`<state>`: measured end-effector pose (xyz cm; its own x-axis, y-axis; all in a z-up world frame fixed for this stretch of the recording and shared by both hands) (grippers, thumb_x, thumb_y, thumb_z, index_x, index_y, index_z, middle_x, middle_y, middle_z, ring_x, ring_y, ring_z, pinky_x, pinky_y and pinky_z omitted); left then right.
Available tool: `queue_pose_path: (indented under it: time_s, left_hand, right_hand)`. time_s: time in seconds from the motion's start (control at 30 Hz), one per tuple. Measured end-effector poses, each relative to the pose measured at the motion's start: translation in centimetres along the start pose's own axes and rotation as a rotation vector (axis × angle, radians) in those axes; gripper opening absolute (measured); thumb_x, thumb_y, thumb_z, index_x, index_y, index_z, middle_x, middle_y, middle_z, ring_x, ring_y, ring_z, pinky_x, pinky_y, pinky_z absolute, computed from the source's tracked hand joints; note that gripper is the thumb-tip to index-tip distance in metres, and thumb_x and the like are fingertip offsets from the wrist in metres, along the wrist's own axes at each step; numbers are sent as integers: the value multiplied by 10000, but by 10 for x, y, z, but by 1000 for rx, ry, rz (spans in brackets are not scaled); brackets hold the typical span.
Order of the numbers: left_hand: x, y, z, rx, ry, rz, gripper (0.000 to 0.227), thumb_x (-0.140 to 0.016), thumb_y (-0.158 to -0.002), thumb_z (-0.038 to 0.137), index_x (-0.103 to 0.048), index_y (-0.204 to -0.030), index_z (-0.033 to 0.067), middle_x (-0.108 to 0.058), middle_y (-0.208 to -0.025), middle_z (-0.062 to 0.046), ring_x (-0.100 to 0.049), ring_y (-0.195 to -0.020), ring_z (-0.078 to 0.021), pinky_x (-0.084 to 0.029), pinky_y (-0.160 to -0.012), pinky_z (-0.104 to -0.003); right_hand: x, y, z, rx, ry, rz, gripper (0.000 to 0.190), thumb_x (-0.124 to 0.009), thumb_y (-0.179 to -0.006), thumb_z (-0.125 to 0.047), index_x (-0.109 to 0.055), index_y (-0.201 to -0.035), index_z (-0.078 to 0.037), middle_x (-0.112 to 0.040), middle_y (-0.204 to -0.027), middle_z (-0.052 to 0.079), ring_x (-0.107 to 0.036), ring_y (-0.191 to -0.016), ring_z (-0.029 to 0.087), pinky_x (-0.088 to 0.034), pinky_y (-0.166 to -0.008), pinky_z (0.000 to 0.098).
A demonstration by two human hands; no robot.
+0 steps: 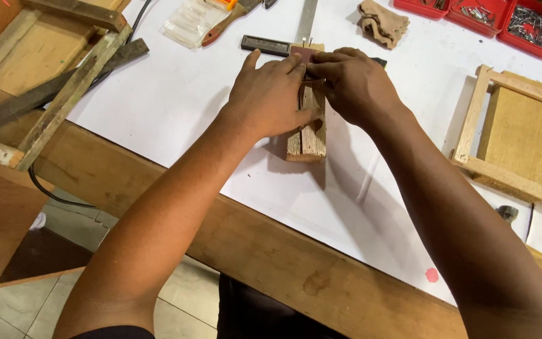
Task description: Assembling a wooden frame by sanding pieces, measuring dimensions, and nailing the structure together.
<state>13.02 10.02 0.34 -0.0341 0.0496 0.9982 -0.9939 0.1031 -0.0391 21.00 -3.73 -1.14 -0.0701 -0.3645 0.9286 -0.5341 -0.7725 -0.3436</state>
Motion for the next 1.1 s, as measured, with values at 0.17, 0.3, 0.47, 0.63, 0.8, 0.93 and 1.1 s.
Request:
queue_pose_path:
  time_s: [0.17, 0.3, 0.47, 0.63, 0.8, 0.93, 1.1]
  left_hand:
    - [-3, 16, 5, 4, 17, 1, 981, -663, -834, 697, -397, -1501, 28, -353, -1582, -133, -366, -1433, -289, -151, -1166, -632]
    - [-14, 36, 14, 20, 52, 57, 981, -624, -892, 698, -374, -1572, 36, -357, -1600, -147, -345, -1485, -295, -132, -1220, -652]
    - [-4, 66, 33, -6, -38, -32, 1000, -609, -889, 751, -341, -1524, 27, -243, -1669, -180, -254, -1503, -327, -96, -1198, -625]
    - [-11, 72, 24, -26, -35, -66, 1070, -602, -852, 789, -268, -1561, 59, -213, -1642, -147, -226, -1504, -303, -46, -1198, -648]
    - [-12, 57, 11, -6, 159, -48, 1158, -697, -742, 796, -291, -1589, 119, -256, -1667, -94, -275, -1533, -260, -38, -1238, -646]
    - [9, 51, 13, -2, 158, -93, 1313, -775, -590, 814, -240, -1590, 152, -222, -1642, -99, -227, -1514, -275, -21, -1193, -651]
    - [-10, 36, -3, -51, 166, -73, 1253, -747, -686, 863, -263, -1566, 113, -219, -1664, -133, -190, -1547, -322, -84, -1222, -602]
  right_hand:
    - [-2, 14, -6, 73, 84, 83, 265, -707, -1018, -243, -770, -1271, -196, -704, -1358, 2, -624, -1253, 288, -539, -999, 421]
    - [21, 34, -36, 67, 35, 48, 311, -708, -996, -224, -756, -1301, -190, -707, -1351, 11, -627, -1228, 305, -547, -956, 440]
    - [21, 62, -50, 81, 68, 63, 300, -705, -992, -233, -761, -1285, -200, -706, -1346, 20, -629, -1235, 297, -551, -961, 422]
    - [26, 69, -55, 111, 35, 146, 301, -724, -970, -208, -761, -1269, -198, -717, -1345, 18, -636, -1246, 296, -557, -978, 403]
    - [31, 58, -46, 53, -12, 134, 221, -757, -977, -186, -791, -1190, -234, -755, -1282, -28, -653, -1150, 288, -563, -988, 384]
    - [38, 51, -50, 138, 29, 192, 272, -818, -876, -262, -794, -1143, -214, -754, -1242, -27, -656, -1120, 278, -554, -964, 402]
    - [25, 46, -44, 140, -85, 88, 307, -792, -887, -258, -784, -1193, -235, -725, -1285, 14, -666, -1170, 285, -562, -952, 407]
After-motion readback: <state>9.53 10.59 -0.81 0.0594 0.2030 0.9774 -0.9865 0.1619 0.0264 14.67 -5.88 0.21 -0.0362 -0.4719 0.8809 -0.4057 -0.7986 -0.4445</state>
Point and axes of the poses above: each hand's wrist, its own y-axis away from the middle knuckle, its own x-axis out of the back of the hand, z = x × y, the point moved 4 cm from there along -y, towards the middle knuckle
